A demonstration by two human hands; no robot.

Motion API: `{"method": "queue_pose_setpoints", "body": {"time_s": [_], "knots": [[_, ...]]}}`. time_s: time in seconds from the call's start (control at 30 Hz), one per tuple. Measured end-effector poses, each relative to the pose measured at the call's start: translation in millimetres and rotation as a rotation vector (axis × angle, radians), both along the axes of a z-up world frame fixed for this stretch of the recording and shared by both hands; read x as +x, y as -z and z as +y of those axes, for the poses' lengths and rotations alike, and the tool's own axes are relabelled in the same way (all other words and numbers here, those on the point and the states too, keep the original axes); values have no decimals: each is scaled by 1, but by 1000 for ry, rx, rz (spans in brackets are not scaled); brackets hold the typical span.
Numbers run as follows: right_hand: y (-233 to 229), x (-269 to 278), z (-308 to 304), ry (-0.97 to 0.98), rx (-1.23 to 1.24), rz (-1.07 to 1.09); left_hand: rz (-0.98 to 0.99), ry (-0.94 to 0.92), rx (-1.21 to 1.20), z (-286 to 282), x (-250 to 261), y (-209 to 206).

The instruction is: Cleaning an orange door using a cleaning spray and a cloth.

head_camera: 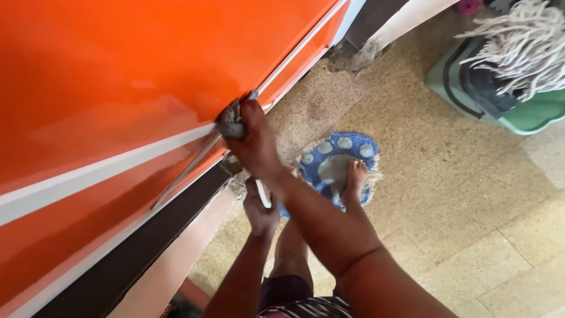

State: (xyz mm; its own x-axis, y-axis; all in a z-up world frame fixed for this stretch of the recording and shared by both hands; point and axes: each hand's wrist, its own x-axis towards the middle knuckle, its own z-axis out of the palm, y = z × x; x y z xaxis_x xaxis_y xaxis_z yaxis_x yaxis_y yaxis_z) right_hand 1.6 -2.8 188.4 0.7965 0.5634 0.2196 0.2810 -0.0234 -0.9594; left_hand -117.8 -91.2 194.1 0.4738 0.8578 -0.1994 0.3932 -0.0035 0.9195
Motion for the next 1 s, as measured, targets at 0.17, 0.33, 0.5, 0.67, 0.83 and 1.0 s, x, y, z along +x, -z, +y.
{"method": "queue_pose_setpoints", "body": {"time_s": [0.17, 0.33, 0.5, 0.67, 0.83, 1.0], "knots": [[60, 56, -59, -501, -204, 446, 228, 0, 165, -13, -38, 14], [147, 83, -222, -335, -778, 316, 227, 3, 9, -17, -46, -22], [148, 69, -402, -132, -1085, 608, 242, 120, 7, -34, -55, -44], [111, 24, -503, 101, -1254, 499, 222, 255, 106, -46, -57, -78], [64, 3, -506, 79, -1253, 491, 249, 327, 82, -44, -61, -103], [33, -13, -499, 112, -1135, 392, 230, 369, 115, -43, -68, -119]]}}
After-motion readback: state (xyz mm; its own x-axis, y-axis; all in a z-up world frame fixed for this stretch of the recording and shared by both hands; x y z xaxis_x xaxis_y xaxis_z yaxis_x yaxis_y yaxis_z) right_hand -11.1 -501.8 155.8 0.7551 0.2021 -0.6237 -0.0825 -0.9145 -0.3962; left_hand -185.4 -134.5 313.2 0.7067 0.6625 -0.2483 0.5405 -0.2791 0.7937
